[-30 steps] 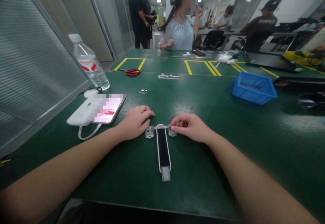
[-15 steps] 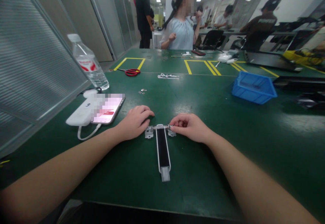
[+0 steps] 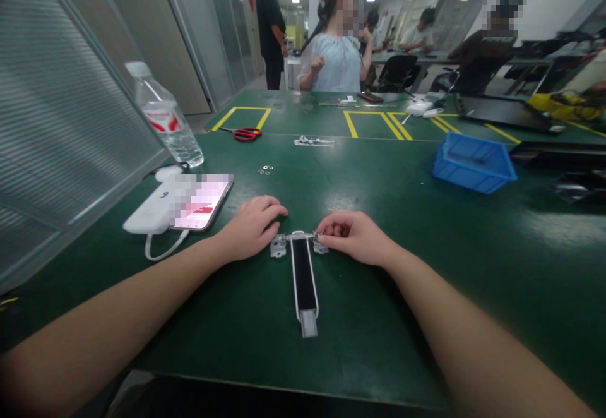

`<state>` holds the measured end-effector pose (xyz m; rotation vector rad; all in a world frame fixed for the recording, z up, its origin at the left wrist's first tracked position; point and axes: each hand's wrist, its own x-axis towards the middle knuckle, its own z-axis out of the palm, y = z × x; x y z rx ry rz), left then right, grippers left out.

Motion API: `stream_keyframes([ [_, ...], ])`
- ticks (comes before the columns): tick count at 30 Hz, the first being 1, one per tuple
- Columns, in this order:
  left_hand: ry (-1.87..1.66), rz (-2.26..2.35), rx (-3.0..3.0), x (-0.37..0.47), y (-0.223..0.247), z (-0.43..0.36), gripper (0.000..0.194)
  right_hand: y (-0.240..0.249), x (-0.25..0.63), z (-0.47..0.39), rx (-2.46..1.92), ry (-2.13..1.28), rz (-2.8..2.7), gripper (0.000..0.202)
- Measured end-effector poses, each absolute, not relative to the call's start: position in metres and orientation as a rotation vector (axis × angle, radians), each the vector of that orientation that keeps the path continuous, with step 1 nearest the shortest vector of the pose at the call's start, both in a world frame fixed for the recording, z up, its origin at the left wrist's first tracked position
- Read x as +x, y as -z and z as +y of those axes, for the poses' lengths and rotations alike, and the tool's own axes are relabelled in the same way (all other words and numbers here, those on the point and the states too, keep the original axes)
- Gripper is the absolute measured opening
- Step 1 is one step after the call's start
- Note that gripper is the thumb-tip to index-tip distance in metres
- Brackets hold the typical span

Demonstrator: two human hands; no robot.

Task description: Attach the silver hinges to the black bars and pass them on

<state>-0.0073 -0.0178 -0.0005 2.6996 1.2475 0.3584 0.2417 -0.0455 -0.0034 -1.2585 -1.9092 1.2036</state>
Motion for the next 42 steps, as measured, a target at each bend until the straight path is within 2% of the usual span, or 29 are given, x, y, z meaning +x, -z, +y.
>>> stream_keyframes([
  [5, -0.364, 1.241, 2.684, -0.007, 0.0, -0.018, 0.024, 0.005, 0.242, -0.045, -1.251, -1.233, -1.883, 0.026],
  [12, -0.584, 1.227, 2.672, -0.004, -0.013, -0.028, 0.017, 0.005, 0.242, -0.046, -1.235, -1.219, -1.9, 0.025],
  [16, -0.502, 1.013, 2.745, -0.004, -0.014, -0.03, 0.022, 0.006, 0.243, -0.045, -1.227, -1.197, -1.925, 0.026],
  [21, -0.49, 0.835, 2.784, -0.005, -0.009, -0.027, 0.017, 0.007, 0.242, -0.046, -1.238, -1.144, -1.96, 0.027],
  [42, -0.472, 0.798, 2.749, -0.006, -0.008, -0.025, 0.017, 0.008, 0.235, -0.048, -1.418, -0.865, -2.018, 0.028],
])
